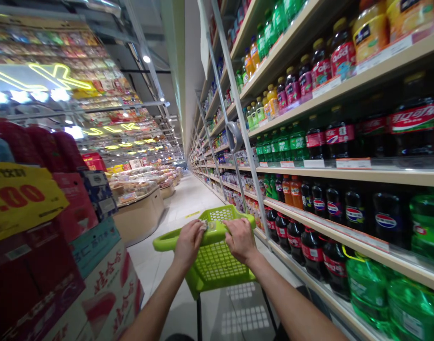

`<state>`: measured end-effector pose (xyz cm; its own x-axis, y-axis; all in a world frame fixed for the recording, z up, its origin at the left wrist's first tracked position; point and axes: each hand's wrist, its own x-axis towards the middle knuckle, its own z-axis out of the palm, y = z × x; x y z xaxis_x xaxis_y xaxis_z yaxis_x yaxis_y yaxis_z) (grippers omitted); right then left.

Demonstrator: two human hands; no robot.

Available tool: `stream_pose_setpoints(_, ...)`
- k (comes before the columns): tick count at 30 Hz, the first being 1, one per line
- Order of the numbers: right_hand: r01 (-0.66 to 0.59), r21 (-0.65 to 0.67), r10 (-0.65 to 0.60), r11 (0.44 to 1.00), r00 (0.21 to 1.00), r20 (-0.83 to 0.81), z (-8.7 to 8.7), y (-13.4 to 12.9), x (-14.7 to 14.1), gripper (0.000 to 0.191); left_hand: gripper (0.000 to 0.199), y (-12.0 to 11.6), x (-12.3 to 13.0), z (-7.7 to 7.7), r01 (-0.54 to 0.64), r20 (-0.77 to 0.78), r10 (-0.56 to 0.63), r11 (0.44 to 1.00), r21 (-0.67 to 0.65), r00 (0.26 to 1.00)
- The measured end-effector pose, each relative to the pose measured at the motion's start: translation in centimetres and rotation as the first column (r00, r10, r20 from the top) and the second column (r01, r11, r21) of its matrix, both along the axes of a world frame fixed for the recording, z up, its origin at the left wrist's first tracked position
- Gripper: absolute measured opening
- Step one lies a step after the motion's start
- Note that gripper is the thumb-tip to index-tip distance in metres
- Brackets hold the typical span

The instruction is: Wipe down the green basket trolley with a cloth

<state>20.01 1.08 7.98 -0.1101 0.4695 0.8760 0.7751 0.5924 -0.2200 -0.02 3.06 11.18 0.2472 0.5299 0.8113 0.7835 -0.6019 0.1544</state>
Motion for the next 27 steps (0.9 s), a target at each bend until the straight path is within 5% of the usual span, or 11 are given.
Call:
stream_pose_setpoints(7, 0.024, 0.007, -0.024, 1.0, 1.0, 0.007, -0.2, 0.4, 0.8, 0.037, 0.031, 1.0, -6.0, 0.2, -0.289, 0.136, 0.295, 0.955, -0.061, 0.946)
stream_pose_setpoints(14, 0.032, 0.003, -0.032, 0.999, 0.999, 0.028, -0.5, 0.8, 2.0, 0.038, 0.026, -0.6, 2.0, 0.1, 0.02, -0.036, -0.02, 1.0, 0.003, 0.999)
stream_pose_setpoints(21, 0.027, 0.003, -0.027, 1.0, 1.0, 0.011, -0.4, 1.5, 3.6, 0.038, 0.024, -0.5, 0.4, 0.4, -0.207, 0.118, 0.221, 0.971, -0.122, 0.968)
stream_pose_setpoints(27, 0.016, -0.007, -0.016, 1.0, 0.999, 0.043, -0.7, 1.9, 4.1, 0.039, 0.023, -1.3, 7.2, 0.8, 0.043, -0.135, -0.047, 0.999, -0.028, 0.99)
